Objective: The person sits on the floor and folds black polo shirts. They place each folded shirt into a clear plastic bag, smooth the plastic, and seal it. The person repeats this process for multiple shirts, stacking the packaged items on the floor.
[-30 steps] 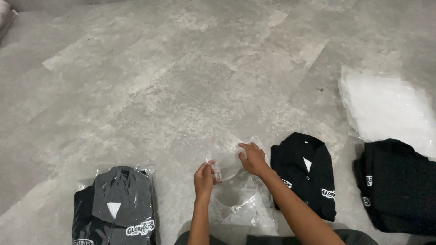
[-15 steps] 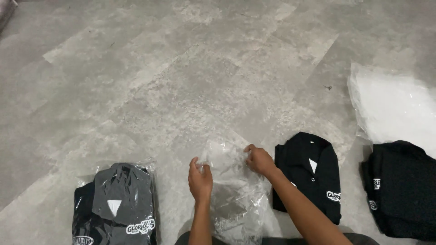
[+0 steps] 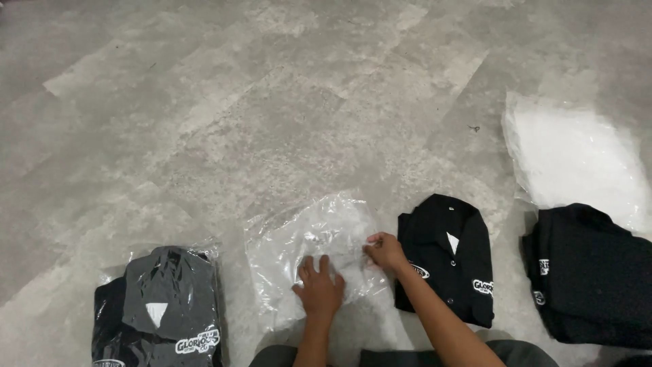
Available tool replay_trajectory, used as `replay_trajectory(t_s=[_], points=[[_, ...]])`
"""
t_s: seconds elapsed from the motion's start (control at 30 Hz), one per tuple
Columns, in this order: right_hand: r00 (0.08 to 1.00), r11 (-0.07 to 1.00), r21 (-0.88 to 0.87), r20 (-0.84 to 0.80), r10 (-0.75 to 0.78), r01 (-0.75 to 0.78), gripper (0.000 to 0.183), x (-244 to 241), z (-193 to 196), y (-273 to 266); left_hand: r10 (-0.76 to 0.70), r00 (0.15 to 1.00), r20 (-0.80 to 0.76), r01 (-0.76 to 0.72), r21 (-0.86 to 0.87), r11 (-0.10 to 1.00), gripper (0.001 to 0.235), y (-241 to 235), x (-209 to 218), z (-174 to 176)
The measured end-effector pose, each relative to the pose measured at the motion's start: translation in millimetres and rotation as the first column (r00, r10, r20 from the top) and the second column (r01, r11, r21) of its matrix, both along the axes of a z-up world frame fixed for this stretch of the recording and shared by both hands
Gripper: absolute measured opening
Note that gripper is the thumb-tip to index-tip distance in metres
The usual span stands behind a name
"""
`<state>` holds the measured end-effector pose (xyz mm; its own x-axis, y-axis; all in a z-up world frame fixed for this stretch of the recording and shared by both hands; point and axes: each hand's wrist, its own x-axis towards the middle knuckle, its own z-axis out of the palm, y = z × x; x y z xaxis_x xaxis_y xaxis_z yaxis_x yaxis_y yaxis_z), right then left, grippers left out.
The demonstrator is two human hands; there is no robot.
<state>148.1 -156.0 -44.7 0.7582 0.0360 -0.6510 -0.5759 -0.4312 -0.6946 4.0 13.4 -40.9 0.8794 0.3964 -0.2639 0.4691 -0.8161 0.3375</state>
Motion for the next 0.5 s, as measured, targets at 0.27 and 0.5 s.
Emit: replay_trajectory(t_s=[0.27, 0.5], points=[[0.867, 0.992, -0.035, 0.491, -0.088, 0.121, 0.016, -27, 48, -79, 0.124, 0.990, 0.060, -0.134, 0.196, 0.971, 0.059, 31, 13, -16], [0.790, 0.774, -0.521, 0.612, 0.045, 0.359, 0.036, -8, 7, -251, 0.043, 0.898, 0.439, -0.203, 0.326, 0.923, 0.056, 13, 15, 21]])
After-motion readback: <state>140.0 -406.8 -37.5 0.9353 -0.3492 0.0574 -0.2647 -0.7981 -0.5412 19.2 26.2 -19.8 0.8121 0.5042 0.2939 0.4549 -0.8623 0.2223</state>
